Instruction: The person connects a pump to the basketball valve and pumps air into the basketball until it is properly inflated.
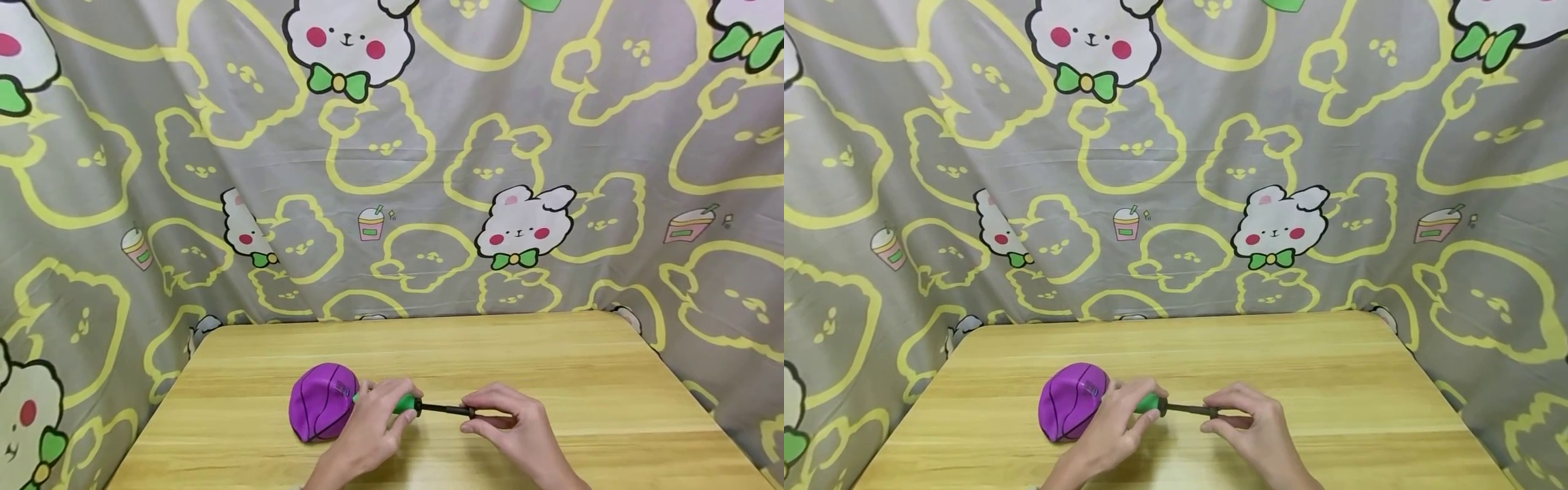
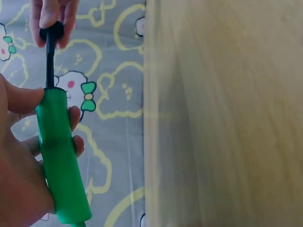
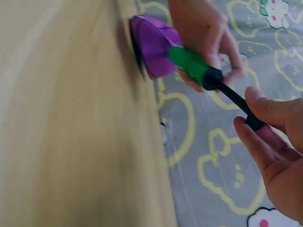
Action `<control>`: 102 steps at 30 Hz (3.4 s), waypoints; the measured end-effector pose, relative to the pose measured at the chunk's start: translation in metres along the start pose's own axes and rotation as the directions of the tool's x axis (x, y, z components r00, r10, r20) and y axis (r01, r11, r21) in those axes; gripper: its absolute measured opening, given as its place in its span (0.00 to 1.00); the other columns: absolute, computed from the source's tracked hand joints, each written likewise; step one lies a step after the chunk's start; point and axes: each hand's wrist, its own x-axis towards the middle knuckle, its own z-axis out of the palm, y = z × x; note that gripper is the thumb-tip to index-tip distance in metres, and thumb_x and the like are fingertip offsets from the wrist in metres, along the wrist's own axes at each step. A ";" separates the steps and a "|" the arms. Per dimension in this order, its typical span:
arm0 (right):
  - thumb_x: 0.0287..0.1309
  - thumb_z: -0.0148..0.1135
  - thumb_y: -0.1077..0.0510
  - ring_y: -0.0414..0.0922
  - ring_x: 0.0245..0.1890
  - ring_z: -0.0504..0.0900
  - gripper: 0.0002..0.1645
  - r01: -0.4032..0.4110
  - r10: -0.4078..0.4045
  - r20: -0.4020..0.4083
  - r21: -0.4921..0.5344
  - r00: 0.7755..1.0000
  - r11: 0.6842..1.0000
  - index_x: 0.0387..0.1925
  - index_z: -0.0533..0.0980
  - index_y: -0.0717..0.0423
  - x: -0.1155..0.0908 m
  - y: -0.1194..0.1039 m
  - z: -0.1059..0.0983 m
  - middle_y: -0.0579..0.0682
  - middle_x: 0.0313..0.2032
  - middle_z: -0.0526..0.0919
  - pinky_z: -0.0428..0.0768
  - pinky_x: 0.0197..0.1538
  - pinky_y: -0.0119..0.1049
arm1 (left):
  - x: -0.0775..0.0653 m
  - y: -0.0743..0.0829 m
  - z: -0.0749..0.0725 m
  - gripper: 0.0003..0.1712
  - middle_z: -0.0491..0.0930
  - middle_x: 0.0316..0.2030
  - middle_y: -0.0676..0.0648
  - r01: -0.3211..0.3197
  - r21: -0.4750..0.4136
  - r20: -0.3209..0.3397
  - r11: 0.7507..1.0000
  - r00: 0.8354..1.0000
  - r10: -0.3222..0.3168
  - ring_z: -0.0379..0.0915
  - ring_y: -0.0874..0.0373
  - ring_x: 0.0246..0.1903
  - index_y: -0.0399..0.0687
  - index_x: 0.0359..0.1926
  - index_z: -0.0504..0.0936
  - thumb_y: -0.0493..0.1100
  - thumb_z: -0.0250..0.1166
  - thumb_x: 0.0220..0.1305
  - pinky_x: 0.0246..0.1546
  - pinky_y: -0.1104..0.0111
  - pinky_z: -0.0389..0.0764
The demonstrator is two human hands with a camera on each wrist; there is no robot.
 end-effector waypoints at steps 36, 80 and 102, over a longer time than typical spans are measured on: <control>0.55 0.75 0.67 0.44 0.44 0.86 0.15 -0.103 0.102 0.159 -0.003 0.982 0.995 0.44 0.83 0.57 0.010 -0.026 -0.032 0.49 0.44 0.84 0.86 0.38 0.42 | 0.001 -0.004 -0.001 0.14 0.82 0.49 0.61 -0.007 -0.016 -0.020 1.000 1.000 0.006 0.78 0.65 0.49 0.63 0.53 0.79 0.44 0.64 0.69 0.52 0.51 0.66; 0.57 0.76 0.64 0.46 0.41 0.88 0.12 -0.071 0.068 0.148 0.014 0.987 0.997 0.42 0.83 0.58 0.015 -0.008 0.019 0.53 0.41 0.85 0.86 0.38 0.38 | 0.002 0.004 0.000 0.10 0.82 0.47 0.63 -0.038 -0.025 0.002 0.999 0.999 0.038 0.77 0.67 0.47 0.63 0.51 0.78 0.45 0.64 0.71 0.49 0.55 0.64; 0.53 0.77 0.66 0.46 0.42 0.88 0.14 -0.082 0.081 0.146 -0.005 0.986 0.997 0.43 0.85 0.57 0.021 -0.026 -0.024 0.53 0.41 0.85 0.86 0.38 0.42 | -0.002 -0.004 -0.017 0.13 0.82 0.46 0.63 0.003 -0.001 -0.085 1.000 0.996 -0.003 0.77 0.67 0.47 0.64 0.52 0.79 0.45 0.65 0.69 0.52 0.52 0.65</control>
